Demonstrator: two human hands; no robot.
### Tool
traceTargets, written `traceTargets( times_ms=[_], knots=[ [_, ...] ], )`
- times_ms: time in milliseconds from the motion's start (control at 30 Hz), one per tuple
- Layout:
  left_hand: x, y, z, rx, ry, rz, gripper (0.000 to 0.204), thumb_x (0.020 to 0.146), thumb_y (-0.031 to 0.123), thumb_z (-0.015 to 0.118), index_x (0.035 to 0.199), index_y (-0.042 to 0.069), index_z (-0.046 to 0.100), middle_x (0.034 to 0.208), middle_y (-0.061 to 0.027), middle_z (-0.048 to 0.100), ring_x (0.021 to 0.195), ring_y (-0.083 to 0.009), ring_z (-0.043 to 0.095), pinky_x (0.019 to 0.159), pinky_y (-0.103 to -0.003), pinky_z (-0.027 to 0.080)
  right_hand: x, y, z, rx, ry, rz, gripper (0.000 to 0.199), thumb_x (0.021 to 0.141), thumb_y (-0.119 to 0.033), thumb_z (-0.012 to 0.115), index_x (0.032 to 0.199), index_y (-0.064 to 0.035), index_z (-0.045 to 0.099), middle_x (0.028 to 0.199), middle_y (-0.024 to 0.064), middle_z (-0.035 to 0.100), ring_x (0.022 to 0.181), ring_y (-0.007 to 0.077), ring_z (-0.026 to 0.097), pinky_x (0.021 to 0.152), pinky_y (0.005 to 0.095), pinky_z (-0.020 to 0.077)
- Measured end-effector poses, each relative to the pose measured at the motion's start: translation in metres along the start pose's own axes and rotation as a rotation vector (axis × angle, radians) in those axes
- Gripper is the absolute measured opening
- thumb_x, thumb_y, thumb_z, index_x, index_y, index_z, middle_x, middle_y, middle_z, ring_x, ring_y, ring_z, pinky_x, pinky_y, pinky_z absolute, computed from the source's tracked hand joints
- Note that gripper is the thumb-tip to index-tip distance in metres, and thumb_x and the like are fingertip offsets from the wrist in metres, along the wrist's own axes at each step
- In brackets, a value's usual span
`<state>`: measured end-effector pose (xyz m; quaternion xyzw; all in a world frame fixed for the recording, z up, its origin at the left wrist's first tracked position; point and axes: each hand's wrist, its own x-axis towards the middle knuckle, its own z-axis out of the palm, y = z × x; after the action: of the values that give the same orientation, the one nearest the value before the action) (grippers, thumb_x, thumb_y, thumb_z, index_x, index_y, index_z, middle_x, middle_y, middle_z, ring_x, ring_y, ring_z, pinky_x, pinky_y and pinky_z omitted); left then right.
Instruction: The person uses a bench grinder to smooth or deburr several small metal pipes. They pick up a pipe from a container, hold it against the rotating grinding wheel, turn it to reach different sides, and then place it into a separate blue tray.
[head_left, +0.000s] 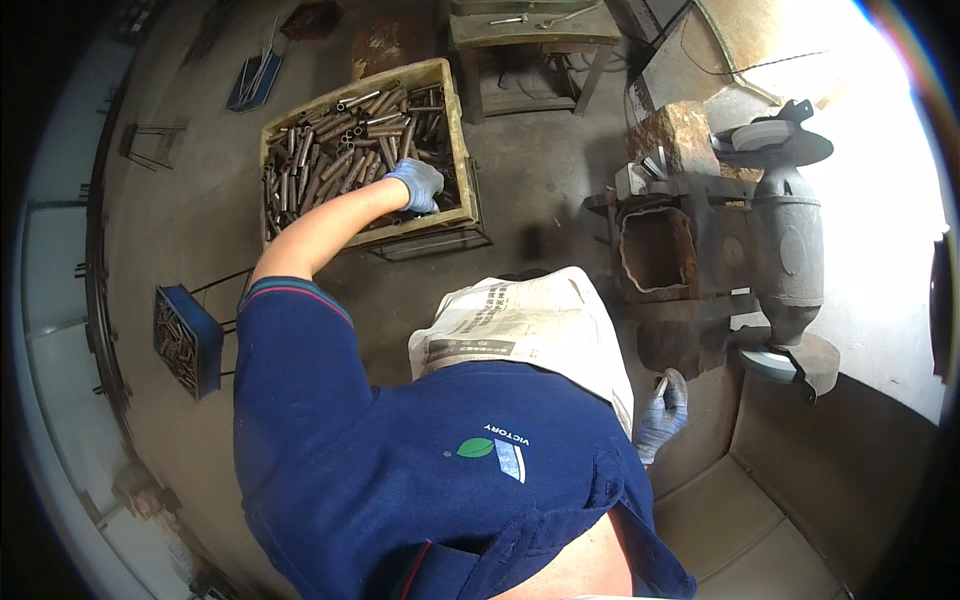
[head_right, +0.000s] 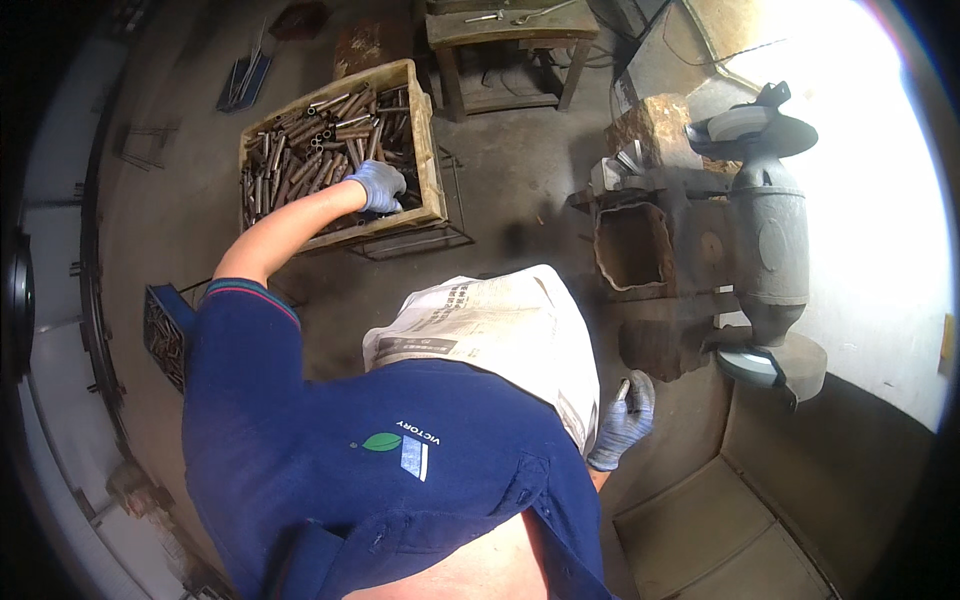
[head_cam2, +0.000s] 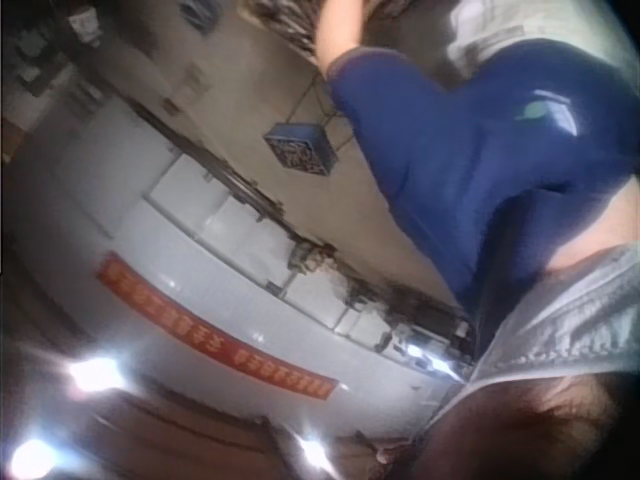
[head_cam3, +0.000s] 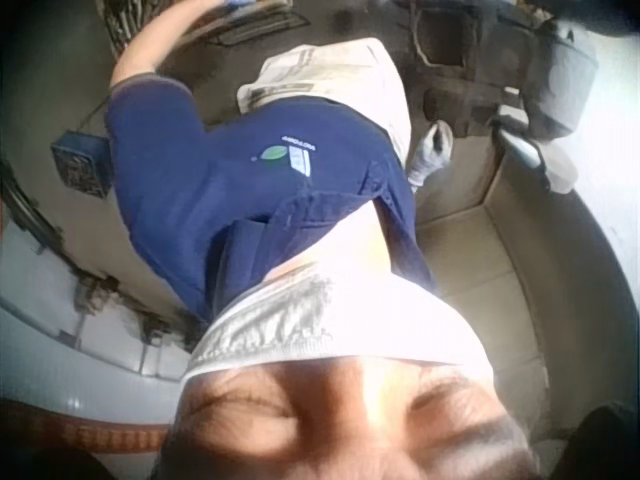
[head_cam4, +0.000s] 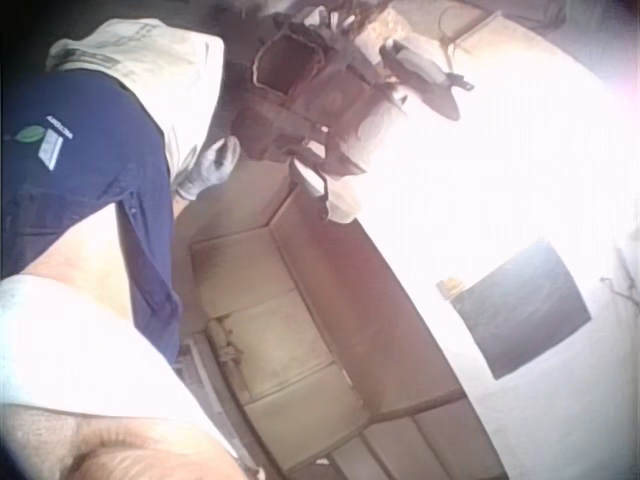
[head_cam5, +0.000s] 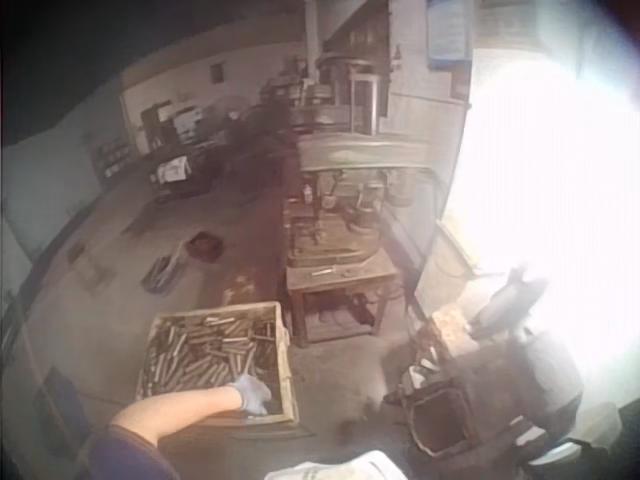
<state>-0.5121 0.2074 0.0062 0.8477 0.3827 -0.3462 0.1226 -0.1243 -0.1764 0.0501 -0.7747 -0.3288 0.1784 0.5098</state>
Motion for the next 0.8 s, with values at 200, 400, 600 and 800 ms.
traceTargets(
  times_ms=[200,400,600,800],
  knots=[
    [-0.003,0.002,-0.007,0.02,-0.072,-0.025,0.031,0.073,0.03,0.061,0.092,0.007,0.069,0.093,-0.0138,0.067,0.09,-0.0321,0.064,0.072,-0.042,0.05,-0.026,0.005,-0.002,0.112,0.076,0.153,0.019,0.082,0.005,0.059,0.101,0.0054,0.062,0.103,0.0113,0.063,0.09,0.0161,0.059,0.08,0.0271,0.0498],
    [-0.017,0.006,-0.011,0.171,-0.081,-0.071,0.023,0.068,0.013,0.062,0.087,0.004,0.07,0.09,-0.0172,0.067,0.086,-0.0321,0.066,0.068,-0.04,0.052,-0.036,0.012,-0.009,0.089,0.09,0.149,0.019,0.082,0.004,0.059,0.101,0.0052,0.062,0.102,0.0109,0.062,0.088,0.0156,0.059,0.078,0.0268,0.0503],
    [-0.048,-0.025,-0.036,-0.273,0.329,-0.217,0.027,0.073,0.014,0.061,0.099,0.005,0.064,0.094,-0.0189,0.065,0.089,-0.0348,0.062,0.078,-0.041,0.049,-0.032,0.023,-0.012,0.053,0.084,0.111,0.017,0.082,0.004,0.06,0.098,0.0053,0.063,0.1,0.0115,0.063,0.089,0.017,0.06,0.078,0.0278,0.0502],
    [-0.05,0.066,-0.102,-1.081,0.565,0.31,0.022,0.081,0.008,0.064,0.1,-0.001,0.063,0.087,-0.0078,0.066,0.079,-0.0148,0.062,0.074,-0.029,0.05,0.014,-0.019,0.015,0.045,-0.073,-0.138,0.026,0.076,-0.003,0.065,0.1,0.0055,0.063,0.107,0.0171,0.062,0.095,0.0224,0.062,0.081,0.0299,0.0501]
  ],
)
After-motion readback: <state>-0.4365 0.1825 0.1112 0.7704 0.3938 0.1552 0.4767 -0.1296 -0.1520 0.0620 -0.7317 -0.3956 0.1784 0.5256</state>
